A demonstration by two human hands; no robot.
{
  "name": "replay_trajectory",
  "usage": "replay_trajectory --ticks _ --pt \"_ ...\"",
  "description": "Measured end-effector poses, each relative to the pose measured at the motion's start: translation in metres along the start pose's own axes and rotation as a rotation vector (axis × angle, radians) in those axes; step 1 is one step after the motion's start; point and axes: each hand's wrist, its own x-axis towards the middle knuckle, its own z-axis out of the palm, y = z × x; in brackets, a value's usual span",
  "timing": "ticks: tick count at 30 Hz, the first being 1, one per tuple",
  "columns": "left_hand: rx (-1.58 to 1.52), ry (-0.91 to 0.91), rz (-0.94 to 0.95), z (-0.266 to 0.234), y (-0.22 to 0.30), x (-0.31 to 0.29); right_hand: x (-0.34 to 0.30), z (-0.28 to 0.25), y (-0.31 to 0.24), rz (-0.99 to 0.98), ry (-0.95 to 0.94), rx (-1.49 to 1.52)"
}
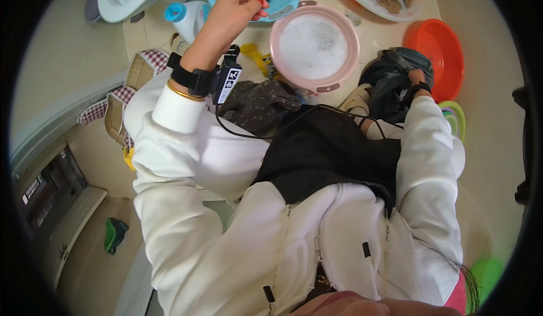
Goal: The person sits on the bathroom floor and hand-washes several garments in a pink basin. They pour water from a blue basin, scrub and rinse a striped shirt, then a pair of jeans, and finally a dark garment, wringing each item and placing it into a white basin.
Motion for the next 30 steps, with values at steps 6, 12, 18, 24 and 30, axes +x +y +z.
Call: replay_trajectory --ticks 6,12,18,24,30 --pt "0.054 0.021 -0.084 -0.028 0.001 -0.019 0.016 0.02 -0.01 0.135 -0.072 -0.29" --pt "-0.23 0.056 -0.118 -0.022 0.002 -0.018 -0.001 0.023 -0.023 0.151 -0.193 -0.122" --pt "-0.242 0.034 -0.12 -0.023 0.005 -0.018 -0.013 -0.017 -0.026 -0.038 -0.45 -0.427" --pt "-0.307 -0.002 -0.034 -0.018 0.002 -0.008 -0.021 -0.037 -0.029 -0.03 -0.442 -0.565" --pt "-0.141 -0.037 0.014 -0.012 -0.005 -0.002 -0.015 -0.053 -0.028 -0.161 -0.427 -0.441"
